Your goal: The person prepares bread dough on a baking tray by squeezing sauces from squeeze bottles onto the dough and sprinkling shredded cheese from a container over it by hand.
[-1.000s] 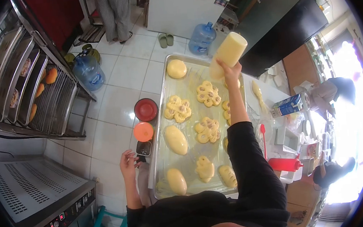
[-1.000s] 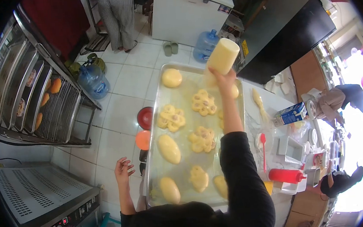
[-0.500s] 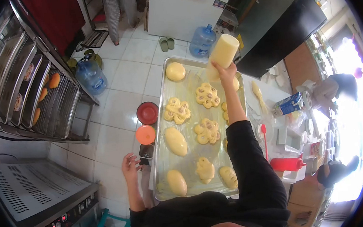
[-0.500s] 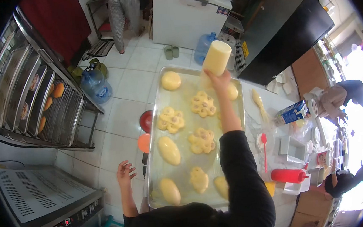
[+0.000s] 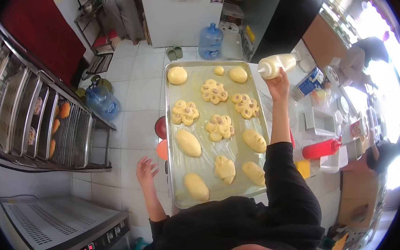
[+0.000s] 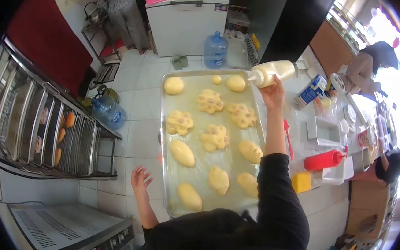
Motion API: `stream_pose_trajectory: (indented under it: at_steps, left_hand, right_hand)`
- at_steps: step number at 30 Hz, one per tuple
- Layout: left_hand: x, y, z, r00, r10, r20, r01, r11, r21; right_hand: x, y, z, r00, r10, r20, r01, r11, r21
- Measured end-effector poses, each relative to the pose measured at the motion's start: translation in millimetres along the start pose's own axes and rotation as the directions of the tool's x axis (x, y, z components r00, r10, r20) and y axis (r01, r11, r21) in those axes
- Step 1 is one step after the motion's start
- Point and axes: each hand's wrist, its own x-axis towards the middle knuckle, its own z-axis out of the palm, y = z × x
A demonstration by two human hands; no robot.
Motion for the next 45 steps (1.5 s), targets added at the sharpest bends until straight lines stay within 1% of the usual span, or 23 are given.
stream_pose_trajectory:
  at_steps: [3, 6, 7, 9, 10, 13, 16, 17, 20, 23, 26, 29, 32, 33, 35, 38, 41, 44, 45]
  left_hand:
    - [-5, 20, 16, 0.998, 0.052, 0.040, -0.053, 0.998, 0.021]
    - [-9, 29, 24, 0.992, 0.103, 0.073, -0.105, 0.994, 0.016]
    - [-11, 30, 25, 0.990, 0.110, 0.086, -0.112, 0.994, 0.019]
    - [-14, 29, 27, 0.988, 0.120, 0.102, -0.123, 0.992, 0.021]
    - [-15, 28, 27, 0.988, 0.115, 0.108, -0.117, 0.993, 0.017]
    - [-20, 28, 28, 0.987, 0.108, 0.119, -0.109, 0.994, 0.010]
    - [-32, 37, 36, 0.983, 0.120, 0.139, -0.121, 0.993, -0.002]
    - [-34, 42, 40, 0.980, 0.126, 0.157, -0.125, 0.992, -0.012]
    - [-37, 54, 51, 0.971, 0.154, 0.184, -0.148, 0.988, -0.047]
    - [-38, 56, 52, 0.967, 0.164, 0.192, -0.157, 0.986, -0.051]
    - [-35, 52, 48, 0.967, 0.168, 0.191, -0.160, 0.985, -0.056]
    - [-35, 51, 46, 0.968, 0.174, 0.180, -0.165, 0.984, -0.064]
    - [-34, 54, 42, 0.971, 0.178, 0.161, -0.171, 0.984, -0.057]
    - [-33, 54, 40, 0.972, 0.178, 0.155, -0.171, 0.984, -0.052]
    - [-30, 47, 35, 0.976, 0.171, 0.139, -0.167, 0.985, -0.036]
    - [-26, 41, 28, 0.982, 0.150, 0.115, -0.149, 0.989, -0.020]
    - [-23, 35, 21, 0.988, 0.127, 0.091, -0.126, 0.992, -0.018]
    - [-21, 33, 21, 0.994, 0.106, 0.040, -0.104, 0.994, -0.040]
    - [-20, 32, 21, 0.995, 0.097, 0.020, -0.096, 0.994, -0.051]
  right_hand:
    - [-19, -13, -7, 0.998, -0.066, 0.008, 0.067, 0.982, -0.179]
    - [-40, -10, 0, 0.993, -0.118, 0.021, 0.120, 0.967, -0.227]
    - [-43, -9, -10, 0.996, -0.078, 0.046, 0.085, 0.981, -0.175]
    - [-51, -4, -13, 0.971, 0.026, 0.239, -0.030, 0.999, 0.013]
    - [-54, 1, -8, 0.937, 0.065, 0.343, -0.103, 0.990, 0.096]
    - [-67, 11, 19, 0.974, 0.189, 0.125, -0.215, 0.944, 0.250]
    - [-70, 19, 35, 0.987, 0.161, -0.012, -0.149, 0.939, 0.311]
    - [-76, 15, 39, 0.970, 0.224, 0.090, -0.242, 0.893, 0.380]
    - [-71, 17, 37, 0.989, 0.112, 0.101, -0.130, 0.972, 0.195]
    - [-67, 15, 33, 0.995, 0.039, 0.096, -0.049, 0.994, 0.102]
    - [-55, 17, 14, 0.987, -0.037, 0.158, 0.039, 0.999, -0.010]
    - [-48, 19, 6, 0.990, 0.026, 0.136, -0.029, 0.999, 0.022]
    - [-40, 25, 10, 0.998, 0.036, 0.060, -0.028, 0.991, -0.131]
    - [-37, 28, 10, 0.998, -0.030, 0.062, 0.044, 0.970, -0.239]
    - [-30, 34, 7, 0.983, -0.159, 0.088, 0.181, 0.878, -0.444]
    - [-26, 41, -2, 0.981, -0.174, 0.081, 0.187, 0.764, -0.618]
    - [-30, 49, -9, 0.983, -0.159, 0.096, 0.180, 0.684, -0.707]
    - [-41, 54, -3, 0.994, -0.097, -0.044, 0.028, 0.642, -0.766]
    - [-42, 57, -3, 0.994, -0.100, -0.042, 0.032, 0.639, -0.768]
